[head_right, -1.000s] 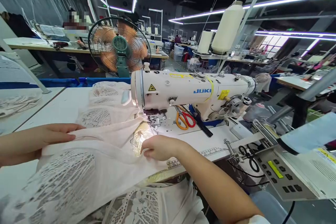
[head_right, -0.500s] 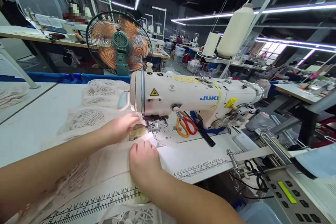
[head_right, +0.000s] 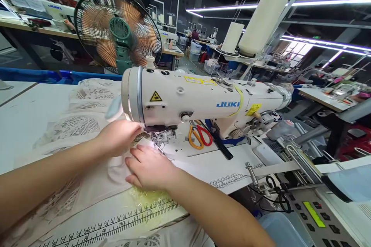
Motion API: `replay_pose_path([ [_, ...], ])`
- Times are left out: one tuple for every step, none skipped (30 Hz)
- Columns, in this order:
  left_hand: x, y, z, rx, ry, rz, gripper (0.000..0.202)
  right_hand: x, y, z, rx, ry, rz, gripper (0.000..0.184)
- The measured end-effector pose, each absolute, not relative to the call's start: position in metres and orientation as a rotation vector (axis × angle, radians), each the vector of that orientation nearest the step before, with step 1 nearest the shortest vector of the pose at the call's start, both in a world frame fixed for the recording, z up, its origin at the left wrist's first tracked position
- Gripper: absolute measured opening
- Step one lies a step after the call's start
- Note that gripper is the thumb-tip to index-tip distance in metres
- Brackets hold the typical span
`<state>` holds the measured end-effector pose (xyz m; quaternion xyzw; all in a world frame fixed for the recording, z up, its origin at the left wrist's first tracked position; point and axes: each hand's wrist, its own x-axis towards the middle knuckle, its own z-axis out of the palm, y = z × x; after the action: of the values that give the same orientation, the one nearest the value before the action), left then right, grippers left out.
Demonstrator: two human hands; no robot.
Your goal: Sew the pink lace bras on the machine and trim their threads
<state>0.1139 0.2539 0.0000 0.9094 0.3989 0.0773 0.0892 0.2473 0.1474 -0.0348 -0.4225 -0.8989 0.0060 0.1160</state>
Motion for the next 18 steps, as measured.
replay_pose_path([
  [0.108, 0.246, 0.001, 2.74, 1.062, 0.179, 0.018, 0.248, 0.149, -0.034, -1.221, -2.642, 0.03, 0.043],
  [0.101, 0.238, 0.001, 2.765, 0.936, 0.134, 0.02, 0.248, 0.15, -0.035, -1.212, -2.648, 0.037, 0.042],
  [0.095, 0.231, -0.001, 2.782, 0.814, 0.113, 0.024, 0.248, 0.15, -0.035, -1.209, -2.652, 0.04, 0.04],
  [0.089, 0.225, -0.004, 2.796, 0.703, 0.126, 0.031, 0.248, 0.148, -0.035, -1.212, -2.651, 0.041, 0.038],
  [0.083, 0.22, -0.008, 2.809, 0.616, 0.163, 0.036, 0.248, 0.145, -0.036, -1.216, -2.644, 0.047, 0.036],
  [0.079, 0.217, -0.013, 2.825, 0.559, 0.215, 0.041, 0.248, 0.141, -0.036, -1.215, -2.636, 0.062, 0.034],
  [0.076, 0.214, -0.017, 2.842, 0.532, 0.265, 0.043, 0.248, 0.136, -0.037, -1.211, -2.623, 0.089, 0.032],
  [0.073, 0.213, -0.021, 2.86, 0.535, 0.299, 0.044, 0.25, 0.13, -0.038, -1.208, -2.606, 0.114, 0.033],
  [0.072, 0.212, -0.024, 2.874, 0.557, 0.311, 0.043, 0.251, 0.124, -0.039, -1.212, -2.581, 0.13, 0.035],
  [0.072, 0.212, -0.026, 2.887, 0.575, 0.314, 0.043, 0.253, 0.118, -0.041, -1.22, -2.549, 0.133, 0.038],
  [0.072, 0.212, -0.027, 2.898, 0.578, 0.31, 0.042, 0.255, 0.112, -0.043, -1.234, -2.514, 0.128, 0.042],
  [0.072, 0.212, -0.028, 2.908, 0.567, 0.315, 0.042, 0.258, 0.107, -0.045, -1.249, -2.481, 0.121, 0.044],
  [0.073, 0.213, -0.029, 2.917, 0.546, 0.329, 0.042, 0.26, 0.103, -0.046, -1.259, -2.457, 0.118, 0.045],
  [0.074, 0.214, -0.03, 2.925, 0.519, 0.353, 0.042, 0.261, 0.1, -0.047, -1.26, -2.447, 0.123, 0.045],
  [0.075, 0.215, -0.03, 2.933, 0.496, 0.381, 0.043, 0.262, 0.098, -0.049, -1.254, -2.444, 0.133, 0.043],
  [0.076, 0.216, -0.031, 2.94, 0.479, 0.408, 0.044, 0.263, 0.096, -0.049, -1.244, -2.443, 0.141, 0.042],
  [0.077, 0.217, -0.031, 2.946, 0.466, 0.43, 0.044, 0.263, 0.095, -0.05, -1.234, -2.439, 0.147, 0.04],
  [0.078, 0.218, -0.031, 2.95, 0.456, 0.439, 0.045, 0.262, 0.095, -0.05, -1.227, -2.429, 0.148, 0.039],
])
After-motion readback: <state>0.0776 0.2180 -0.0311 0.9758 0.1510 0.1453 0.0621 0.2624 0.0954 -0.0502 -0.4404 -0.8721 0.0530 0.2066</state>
